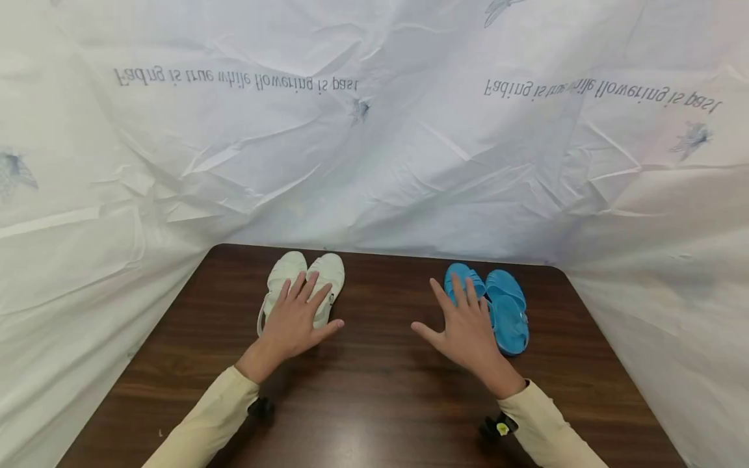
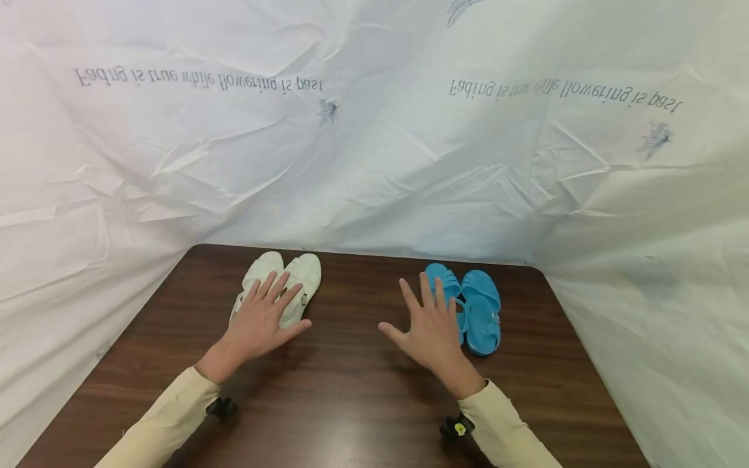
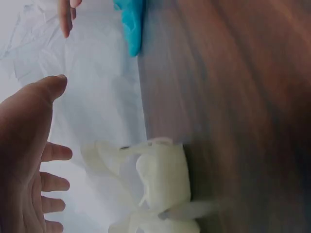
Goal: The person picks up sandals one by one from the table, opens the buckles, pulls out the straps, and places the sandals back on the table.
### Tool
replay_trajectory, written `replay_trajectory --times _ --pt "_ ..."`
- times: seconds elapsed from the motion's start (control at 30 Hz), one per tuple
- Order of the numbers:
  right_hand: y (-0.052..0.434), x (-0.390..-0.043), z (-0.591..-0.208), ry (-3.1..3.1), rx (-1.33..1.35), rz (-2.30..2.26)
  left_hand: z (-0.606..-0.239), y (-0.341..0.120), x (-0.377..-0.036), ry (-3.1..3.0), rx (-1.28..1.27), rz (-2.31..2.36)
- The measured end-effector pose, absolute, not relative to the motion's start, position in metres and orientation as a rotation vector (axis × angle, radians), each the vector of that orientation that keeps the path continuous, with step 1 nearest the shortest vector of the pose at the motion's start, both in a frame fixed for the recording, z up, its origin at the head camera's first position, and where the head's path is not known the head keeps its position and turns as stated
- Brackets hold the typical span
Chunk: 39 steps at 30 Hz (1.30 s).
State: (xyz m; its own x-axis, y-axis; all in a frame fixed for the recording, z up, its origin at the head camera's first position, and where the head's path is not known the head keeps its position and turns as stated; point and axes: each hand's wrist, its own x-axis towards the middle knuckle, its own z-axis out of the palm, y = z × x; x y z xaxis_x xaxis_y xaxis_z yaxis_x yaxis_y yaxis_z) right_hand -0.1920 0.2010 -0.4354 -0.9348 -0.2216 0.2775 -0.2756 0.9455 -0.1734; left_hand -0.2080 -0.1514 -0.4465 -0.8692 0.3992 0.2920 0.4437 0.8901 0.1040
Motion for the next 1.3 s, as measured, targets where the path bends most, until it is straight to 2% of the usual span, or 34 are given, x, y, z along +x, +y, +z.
replay_trajectory --times 0.6,0.97,1.3 --pt "0.144 -0.232 -0.432 -2.791 0.567 0.378 -0.438 -0.193 -0.267 -2.731 -0.964 -0.262" --pt "0.1 -0.256 -0.456 -2.786 0.7 0.646 -0.453 -0.205 -0.296 -2.878 -0.911 -0.45" --pt "0.07 -0.271 -0.474 -2.775 0.714 0.921 -0.462 -0.206 -0.301 -2.863 -0.928 -0.5"
